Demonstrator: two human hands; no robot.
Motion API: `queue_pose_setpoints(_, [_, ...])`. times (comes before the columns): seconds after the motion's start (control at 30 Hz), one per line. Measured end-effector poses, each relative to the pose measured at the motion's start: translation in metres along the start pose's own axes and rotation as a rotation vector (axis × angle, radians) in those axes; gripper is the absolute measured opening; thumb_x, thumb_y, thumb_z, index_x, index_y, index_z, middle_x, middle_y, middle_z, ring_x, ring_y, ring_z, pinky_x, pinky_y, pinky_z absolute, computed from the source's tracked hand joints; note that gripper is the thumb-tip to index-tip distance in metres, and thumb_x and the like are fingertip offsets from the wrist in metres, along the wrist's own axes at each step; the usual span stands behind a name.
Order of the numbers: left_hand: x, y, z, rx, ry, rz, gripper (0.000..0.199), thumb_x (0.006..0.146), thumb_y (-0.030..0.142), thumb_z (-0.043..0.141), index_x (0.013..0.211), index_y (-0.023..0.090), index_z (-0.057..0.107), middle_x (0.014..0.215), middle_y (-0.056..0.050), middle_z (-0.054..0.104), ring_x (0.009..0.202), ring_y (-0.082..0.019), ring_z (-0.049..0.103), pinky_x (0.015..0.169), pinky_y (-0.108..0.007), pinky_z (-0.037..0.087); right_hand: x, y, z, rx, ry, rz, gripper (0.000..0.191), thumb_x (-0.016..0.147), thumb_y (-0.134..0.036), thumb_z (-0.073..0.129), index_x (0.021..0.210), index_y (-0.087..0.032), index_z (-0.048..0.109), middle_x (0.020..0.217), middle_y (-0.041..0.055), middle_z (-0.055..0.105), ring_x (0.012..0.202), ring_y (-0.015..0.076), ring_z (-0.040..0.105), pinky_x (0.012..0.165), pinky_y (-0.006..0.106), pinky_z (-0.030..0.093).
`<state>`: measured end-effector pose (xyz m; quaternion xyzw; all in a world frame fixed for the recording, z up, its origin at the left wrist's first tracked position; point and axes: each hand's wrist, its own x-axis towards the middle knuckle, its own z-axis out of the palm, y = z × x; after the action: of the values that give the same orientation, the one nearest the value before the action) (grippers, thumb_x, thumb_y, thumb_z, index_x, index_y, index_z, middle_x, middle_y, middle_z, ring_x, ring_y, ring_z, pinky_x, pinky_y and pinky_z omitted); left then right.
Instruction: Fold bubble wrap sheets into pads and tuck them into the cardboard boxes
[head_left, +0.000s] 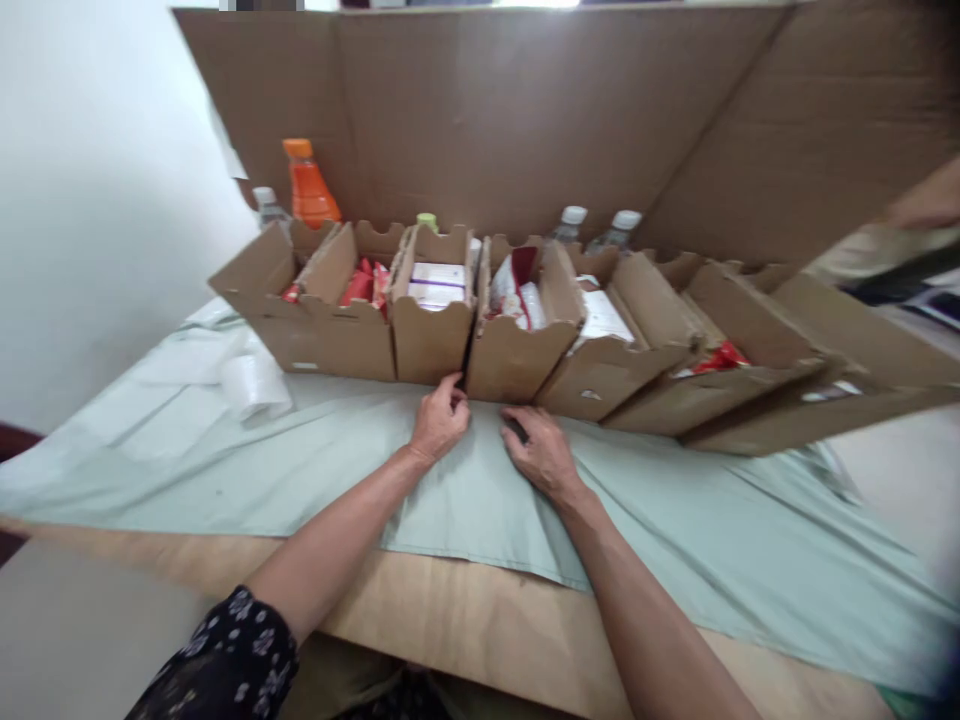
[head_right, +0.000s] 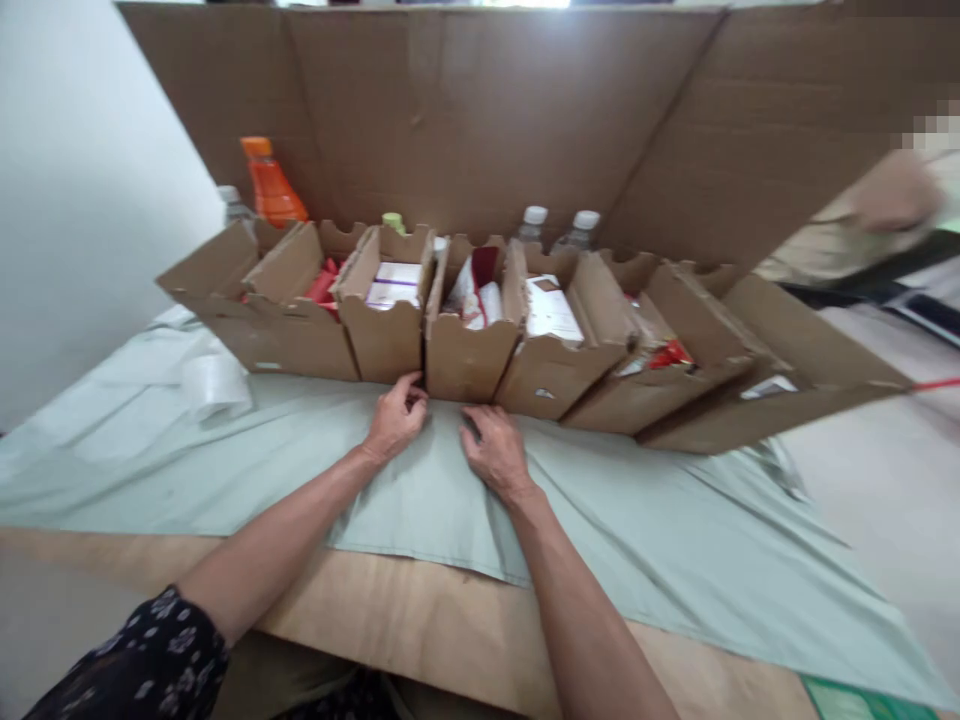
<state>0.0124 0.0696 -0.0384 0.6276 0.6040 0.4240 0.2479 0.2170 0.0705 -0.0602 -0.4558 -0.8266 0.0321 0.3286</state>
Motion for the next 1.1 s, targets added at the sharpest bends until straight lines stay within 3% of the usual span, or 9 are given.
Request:
queue_pose_setpoints(0.2, [-0.053, 0.004, -0.020, 0.037, -0.086, 0.086, 0.061, 0.080, 0.012, 0.062, 0.141, 0.013, 0.059, 0.128, -0.015, 0.073, 0.119, -0.028, 0.068, 0.108, -0.043, 0.055, 0.007, 0.008, 0.003, 0.026, 0.022, -0.066, 0.031, 0.091, -0.031, 0.054, 0.107, -0.017, 0.077, 0.103, 0.0144, 0.079, 0.095, 0.0323, 0.071, 0.089, 0.049, 0.057])
queue_pose_setpoints(0.37, [-0.136, -0.008, -0.094, 0.041, -0.281, 0.283, 0.022, 0.075, 0.023, 0.078, 0.097, 0.026, 0.080, 0.102, -0.002, 0.081, 0.101, -0.021, 0.074, 0.093, -0.029, 0.060, 0.007, 0.013, 0.007, 0.004, 0.048, -0.085, 0.032, 0.092, -0.034, 0.054, 0.105, -0.018, 0.078, 0.101, 0.0131, 0.080, 0.094, 0.0319, 0.072, 0.089, 0.048, 0.058])
queue_pose_setpoints(0.43, [-0.147, -0.027, -0.142, 0.109, -0.174, 0.234, 0.020, 0.084, 0.022, 0.068, 0.101, 0.024, 0.079, 0.105, -0.005, 0.080, 0.100, -0.021, 0.074, 0.093, -0.032, 0.061, 0.007, 0.014, 0.008, -0.006, 0.057, -0.080, 0.032, 0.091, -0.035, 0.054, 0.105, -0.019, 0.078, 0.101, 0.0129, 0.080, 0.094, 0.0321, 0.072, 0.089, 0.049, 0.057])
queue_pose_setpoints(0.53, [-0.138, -0.063, -0.214, 0.287, 0.171, 0.072, 0.030, 0.089, 0.020, 0.058, 0.114, 0.019, 0.075, 0.126, -0.016, 0.072, 0.123, -0.033, 0.065, 0.113, -0.054, 0.049, 0.007, 0.016, 0.010, -0.012, 0.062, -0.073, 0.032, 0.092, -0.036, 0.054, 0.104, -0.019, 0.078, 0.101, 0.0127, 0.080, 0.095, 0.0319, 0.073, 0.090, 0.049, 0.058])
queue_pose_setpoints(0.63, [-0.115, -0.095, -0.258, 0.430, 0.415, -0.054, 0.047, 0.084, 0.020, 0.063, 0.130, 0.013, 0.067, 0.150, -0.025, 0.053, 0.145, -0.045, 0.044, 0.122, -0.068, 0.031, 0.008, 0.017, 0.010, -0.012, 0.061, -0.068, 0.031, 0.091, -0.037, 0.055, 0.102, -0.020, 0.078, 0.099, 0.0122, 0.080, 0.094, 0.0313, 0.073, 0.089, 0.048, 0.058])
queue_pose_setpoints(0.73, [-0.091, -0.113, -0.269, 0.495, 0.489, -0.103, 0.060, 0.077, 0.019, 0.070, 0.137, 0.016, 0.064, 0.164, -0.022, 0.040, 0.155, -0.046, 0.032, 0.126, -0.065, 0.026, 0.009, 0.016, 0.009, -0.006, 0.061, -0.060, 0.030, 0.091, -0.036, 0.054, 0.101, -0.020, 0.078, 0.098, 0.0126, 0.080, 0.093, 0.0315, 0.073, 0.089, 0.049, 0.058])
queue_pose_setpoints(0.87, [-0.066, -0.115, -0.265, 0.463, 0.513, -0.103, 0.041, 0.077, 0.016, 0.067, 0.117, 0.019, 0.075, 0.163, -0.017, 0.046, 0.154, -0.042, 0.036, 0.127, -0.060, 0.028, 0.009, 0.012, 0.006, 0.003, 0.058, -0.032, 0.030, 0.091, -0.036, 0.053, 0.099, -0.020, 0.077, 0.099, 0.0130, 0.080, 0.094, 0.0312, 0.073, 0.091, 0.049, 0.059])
queue_pose_setpoints(1.0, [-0.070, -0.091, -0.268, 0.359, 0.601, -0.073, 0.030, 0.084, 0.025, 0.060, 0.108, 0.016, 0.077, 0.148, -0.017, 0.059, 0.143, -0.037, 0.051, 0.123, -0.055, 0.036, 0.007, 0.007, 0.004, 0.021, 0.043, 0.028, 0.028, 0.090, -0.034, 0.054, 0.099, -0.021, 0.077, 0.101, 0.0127, 0.080, 0.097, 0.0305, 0.073, 0.093, 0.048, 0.059])
queue_pose_setpoints(1.1, [-0.092, -0.064, -0.261, 0.090, 0.606, -0.106, 0.033, 0.088, 0.041, 0.063, 0.107, 0.017, 0.075, 0.118, -0.010, 0.072, 0.120, -0.029, 0.065, 0.109, -0.042, 0.049, 0.007, 0.004, 0.003, 0.062, 0.026, 0.083, 0.028, 0.089, -0.033, 0.054, 0.098, -0.020, 0.078, 0.102, 0.0137, 0.080, 0.099, 0.0319, 0.072, 0.095, 0.050, 0.057])
